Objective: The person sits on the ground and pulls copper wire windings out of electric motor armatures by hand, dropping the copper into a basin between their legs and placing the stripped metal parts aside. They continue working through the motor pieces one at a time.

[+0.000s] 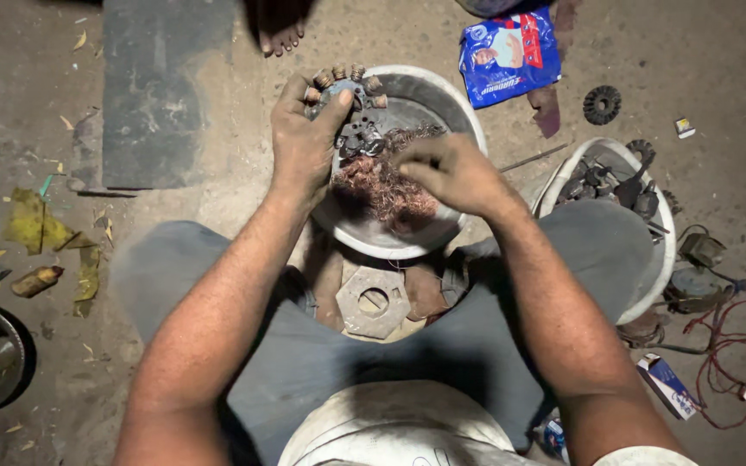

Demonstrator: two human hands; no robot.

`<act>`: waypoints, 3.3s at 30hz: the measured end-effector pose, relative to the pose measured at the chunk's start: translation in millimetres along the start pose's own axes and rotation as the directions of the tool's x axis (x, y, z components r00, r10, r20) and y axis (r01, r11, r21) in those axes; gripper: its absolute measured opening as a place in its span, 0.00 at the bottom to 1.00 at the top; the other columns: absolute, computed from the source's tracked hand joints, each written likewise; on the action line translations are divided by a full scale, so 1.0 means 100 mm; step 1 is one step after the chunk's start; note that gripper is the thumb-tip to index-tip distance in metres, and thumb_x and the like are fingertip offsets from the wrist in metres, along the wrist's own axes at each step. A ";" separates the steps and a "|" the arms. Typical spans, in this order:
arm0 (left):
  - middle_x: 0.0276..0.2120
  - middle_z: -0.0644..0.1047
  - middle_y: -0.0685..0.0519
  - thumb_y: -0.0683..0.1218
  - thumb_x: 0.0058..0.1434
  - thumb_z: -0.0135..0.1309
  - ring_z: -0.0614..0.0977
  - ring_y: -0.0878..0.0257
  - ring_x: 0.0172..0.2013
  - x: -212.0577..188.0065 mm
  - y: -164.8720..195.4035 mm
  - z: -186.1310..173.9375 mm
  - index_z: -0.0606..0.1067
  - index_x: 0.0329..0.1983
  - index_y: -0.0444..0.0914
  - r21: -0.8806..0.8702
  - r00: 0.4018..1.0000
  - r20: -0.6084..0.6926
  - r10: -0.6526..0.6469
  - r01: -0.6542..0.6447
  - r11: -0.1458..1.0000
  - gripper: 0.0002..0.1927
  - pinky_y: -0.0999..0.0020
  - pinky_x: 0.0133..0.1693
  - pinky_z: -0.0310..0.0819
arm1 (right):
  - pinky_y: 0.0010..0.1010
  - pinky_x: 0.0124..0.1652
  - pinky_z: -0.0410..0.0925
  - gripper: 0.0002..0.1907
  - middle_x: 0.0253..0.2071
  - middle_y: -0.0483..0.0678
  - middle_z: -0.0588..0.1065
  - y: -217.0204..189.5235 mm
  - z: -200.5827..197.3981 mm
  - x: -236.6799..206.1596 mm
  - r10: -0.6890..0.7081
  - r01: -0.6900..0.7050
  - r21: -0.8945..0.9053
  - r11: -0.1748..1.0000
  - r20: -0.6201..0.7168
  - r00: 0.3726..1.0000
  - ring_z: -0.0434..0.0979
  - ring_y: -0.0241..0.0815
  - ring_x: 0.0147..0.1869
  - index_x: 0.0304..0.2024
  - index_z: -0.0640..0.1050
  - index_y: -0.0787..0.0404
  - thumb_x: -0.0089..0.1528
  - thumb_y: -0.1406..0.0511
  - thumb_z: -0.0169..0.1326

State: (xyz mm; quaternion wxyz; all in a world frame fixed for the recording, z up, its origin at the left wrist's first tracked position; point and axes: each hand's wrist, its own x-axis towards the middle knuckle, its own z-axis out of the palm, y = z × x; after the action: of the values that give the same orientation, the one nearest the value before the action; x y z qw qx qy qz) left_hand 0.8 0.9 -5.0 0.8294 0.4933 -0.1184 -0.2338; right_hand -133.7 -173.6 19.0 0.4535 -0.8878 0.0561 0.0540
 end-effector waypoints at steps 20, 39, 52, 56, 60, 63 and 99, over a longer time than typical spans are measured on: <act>0.41 0.77 0.51 0.37 0.67 0.62 0.77 0.65 0.42 0.02 -0.14 -0.02 0.75 0.48 0.34 0.404 0.986 0.051 0.156 -0.163 0.900 0.08 0.71 0.46 0.76 | 0.24 0.35 0.66 0.06 0.31 0.40 0.77 0.26 0.16 0.05 0.042 0.089 0.310 0.947 -0.394 0.918 0.71 0.28 0.34 0.40 0.81 0.63 0.68 0.66 0.57; 0.38 0.75 0.54 0.37 0.65 0.63 0.76 0.66 0.38 0.03 -0.22 -0.13 0.74 0.46 0.35 0.432 0.968 -0.051 0.247 -0.201 0.879 0.10 0.74 0.41 0.74 | 0.31 0.43 0.72 0.17 0.43 0.50 0.78 0.02 0.15 0.04 -0.217 0.268 0.088 0.959 -0.376 0.901 0.79 0.37 0.44 0.48 0.78 0.69 0.61 0.64 0.59; 0.35 0.77 0.49 0.42 0.67 0.62 0.79 0.64 0.36 0.10 -0.27 -0.06 0.72 0.42 0.32 0.434 0.986 -0.062 0.152 -0.110 0.894 0.11 0.71 0.37 0.76 | 0.28 0.34 0.67 0.14 0.29 0.43 0.77 0.13 0.11 0.00 -0.110 0.143 0.164 0.976 -0.194 0.975 0.73 0.30 0.32 0.39 0.82 0.64 0.69 0.59 0.56; 0.38 0.81 0.48 0.43 0.61 0.60 0.83 0.64 0.38 0.12 -0.36 -0.18 0.70 0.52 0.42 -0.004 0.969 -0.190 -0.161 0.163 0.987 0.17 0.71 0.40 0.80 | 0.31 0.35 0.71 0.15 0.28 0.45 0.79 0.18 0.05 0.07 0.107 -0.119 -0.019 0.993 -0.327 0.939 0.78 0.35 0.32 0.36 0.84 0.62 0.69 0.58 0.56; 0.46 0.80 0.44 0.42 0.69 0.65 0.81 0.60 0.47 0.18 -0.36 -0.25 0.73 0.55 0.25 0.680 0.931 -0.009 0.364 -0.261 0.685 0.19 0.66 0.48 0.77 | 0.40 0.37 0.70 0.17 0.28 0.53 0.77 0.22 0.02 -0.03 0.119 -0.119 0.023 0.993 -0.374 0.920 0.76 0.45 0.33 0.37 0.82 0.65 0.68 0.57 0.56; 0.39 0.81 0.47 0.43 0.66 0.62 0.81 0.62 0.39 0.20 -0.23 -0.24 0.75 0.50 0.28 0.406 0.957 -0.186 0.224 -0.133 0.904 0.15 0.68 0.41 0.79 | 0.41 0.42 0.73 0.16 0.35 0.54 0.81 0.21 0.00 -0.06 0.048 -0.045 0.020 0.999 -0.183 0.982 0.80 0.47 0.40 0.42 0.82 0.64 0.64 0.57 0.59; 0.37 0.80 0.49 0.40 0.66 0.60 0.82 0.64 0.34 0.05 -0.13 -0.15 0.72 0.50 0.32 -0.010 0.984 -0.077 -0.163 0.162 0.987 0.13 0.70 0.35 0.80 | 0.32 0.40 0.73 0.09 0.32 0.49 0.83 0.01 0.11 0.07 -0.021 0.001 -0.056 0.998 -0.360 0.933 0.82 0.38 0.34 0.37 0.84 0.61 0.65 0.61 0.60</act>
State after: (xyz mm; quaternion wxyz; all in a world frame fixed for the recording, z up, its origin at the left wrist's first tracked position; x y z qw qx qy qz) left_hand 8.1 4.2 -23.3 0.8126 0.5083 -0.0450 -0.2817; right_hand -127.8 -165.8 10.7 0.4114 -0.8951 0.1316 -0.1108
